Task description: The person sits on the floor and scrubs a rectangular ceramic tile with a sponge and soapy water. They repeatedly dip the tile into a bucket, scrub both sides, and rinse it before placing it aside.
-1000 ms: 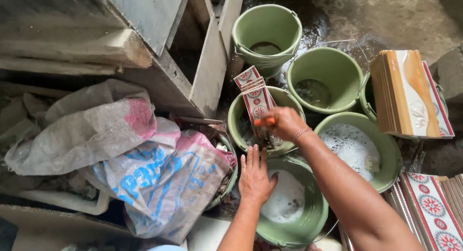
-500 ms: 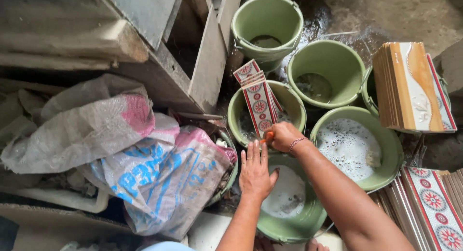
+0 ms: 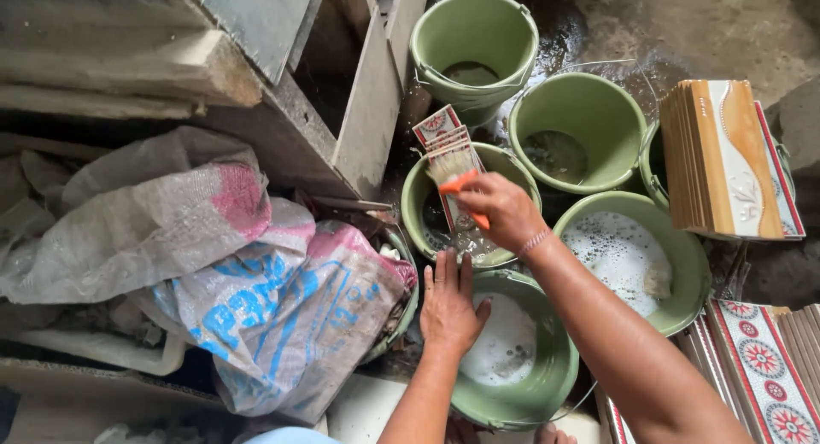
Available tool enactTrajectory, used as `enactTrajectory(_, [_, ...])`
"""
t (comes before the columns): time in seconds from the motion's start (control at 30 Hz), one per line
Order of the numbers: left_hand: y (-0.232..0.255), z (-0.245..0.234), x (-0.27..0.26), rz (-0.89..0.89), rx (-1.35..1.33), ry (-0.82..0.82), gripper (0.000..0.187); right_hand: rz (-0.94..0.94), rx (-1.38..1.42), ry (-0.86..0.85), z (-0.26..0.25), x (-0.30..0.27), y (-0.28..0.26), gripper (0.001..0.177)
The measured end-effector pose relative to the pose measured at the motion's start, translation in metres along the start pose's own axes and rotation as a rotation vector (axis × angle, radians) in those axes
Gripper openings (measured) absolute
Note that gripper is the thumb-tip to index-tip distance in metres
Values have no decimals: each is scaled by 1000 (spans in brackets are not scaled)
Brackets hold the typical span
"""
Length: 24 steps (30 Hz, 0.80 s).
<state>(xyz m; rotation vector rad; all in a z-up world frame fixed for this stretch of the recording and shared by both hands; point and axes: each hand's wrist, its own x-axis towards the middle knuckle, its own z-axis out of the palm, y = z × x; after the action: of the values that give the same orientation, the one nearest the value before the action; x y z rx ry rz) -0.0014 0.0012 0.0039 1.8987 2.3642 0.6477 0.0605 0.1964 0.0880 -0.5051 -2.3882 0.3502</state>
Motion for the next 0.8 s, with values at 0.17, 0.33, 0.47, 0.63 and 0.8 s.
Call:
enactTrajectory(0.17, [2,7,-2,5,89,0,101,252,-7,-351,29,-61,12,7])
enactTrajectory(0.33, [0,7,-1,25,126,-8,104,657,-113,-724,48,-42,24,12])
enactTrajectory(0.47, [-5,7,0,54,208,-89,107,601,83,-666,16,-7,16,18])
enactTrajectory(0.63, [1,0,-6,56,121,-110,103,94,-35,-192,-16,13,5,45])
enactTrajectory(0.8, [0,-4,1,20,46,-112,99,-95,15,-68,-9,-7,3,20])
